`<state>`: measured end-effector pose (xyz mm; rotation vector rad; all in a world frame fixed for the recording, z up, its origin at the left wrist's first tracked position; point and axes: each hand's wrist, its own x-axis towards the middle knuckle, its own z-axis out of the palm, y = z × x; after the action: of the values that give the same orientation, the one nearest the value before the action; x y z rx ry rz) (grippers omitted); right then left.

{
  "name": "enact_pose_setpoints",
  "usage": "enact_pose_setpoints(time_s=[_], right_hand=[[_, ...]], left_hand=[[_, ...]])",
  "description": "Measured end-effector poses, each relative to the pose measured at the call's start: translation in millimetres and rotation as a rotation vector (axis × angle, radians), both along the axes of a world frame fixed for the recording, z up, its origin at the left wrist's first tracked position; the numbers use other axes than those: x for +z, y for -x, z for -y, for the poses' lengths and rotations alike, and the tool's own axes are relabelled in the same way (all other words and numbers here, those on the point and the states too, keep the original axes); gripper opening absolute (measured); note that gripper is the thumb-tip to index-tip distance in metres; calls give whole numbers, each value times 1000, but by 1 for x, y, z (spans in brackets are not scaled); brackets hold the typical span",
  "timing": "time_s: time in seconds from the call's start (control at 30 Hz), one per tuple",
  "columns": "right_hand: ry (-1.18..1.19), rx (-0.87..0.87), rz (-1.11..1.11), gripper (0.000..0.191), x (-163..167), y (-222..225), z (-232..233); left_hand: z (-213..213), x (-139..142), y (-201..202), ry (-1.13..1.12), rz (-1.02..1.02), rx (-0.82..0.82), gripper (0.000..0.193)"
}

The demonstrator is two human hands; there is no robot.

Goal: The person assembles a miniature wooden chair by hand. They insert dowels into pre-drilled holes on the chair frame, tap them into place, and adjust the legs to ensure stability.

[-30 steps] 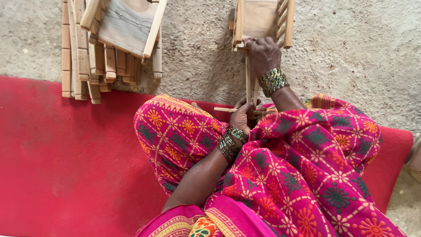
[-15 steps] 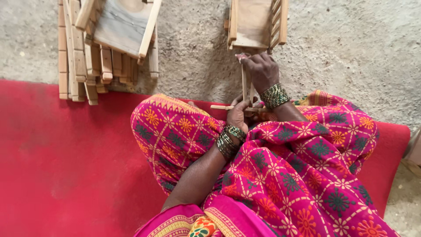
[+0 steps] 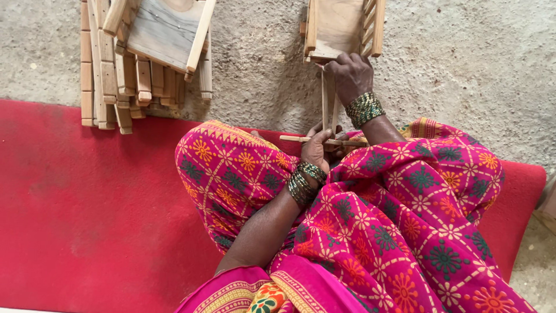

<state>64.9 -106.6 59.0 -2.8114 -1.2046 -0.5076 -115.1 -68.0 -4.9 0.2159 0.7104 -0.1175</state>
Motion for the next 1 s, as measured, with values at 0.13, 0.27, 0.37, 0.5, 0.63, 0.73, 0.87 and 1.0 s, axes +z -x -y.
enact_pose_setpoints(time_s=[0.13, 0.27, 0.37, 0.5, 0.63, 0.73, 0.87, 1.0], right_hand=[[43, -13, -150, 18, 2, -3, -1], [48, 62, -159, 18, 1, 7, 9], [9, 101, -192, 15, 1, 25, 17], [51, 67, -360, 16, 9, 49, 25], [62, 104, -320, 20, 28, 70, 33], [126, 114, -367, 13, 41, 85, 37], [72, 165, -441, 14, 54, 102, 41], [24, 192, -456, 16, 60, 107, 44]], left_hand=[[-2, -4, -3, -16, -23, -25, 47], [0, -13, -6, -17, -26, -13, 47], [-3, -18, -7, -30, 66, -21, 45], [-10, -8, -9, -33, 55, -40, 41], [-17, 11, -9, 16, -51, -28, 64], [-19, 14, -11, 27, -102, -1, 70], [-19, -1, -14, 95, 60, 88, 76], [-16, -17, -13, 61, 142, 76, 82]])
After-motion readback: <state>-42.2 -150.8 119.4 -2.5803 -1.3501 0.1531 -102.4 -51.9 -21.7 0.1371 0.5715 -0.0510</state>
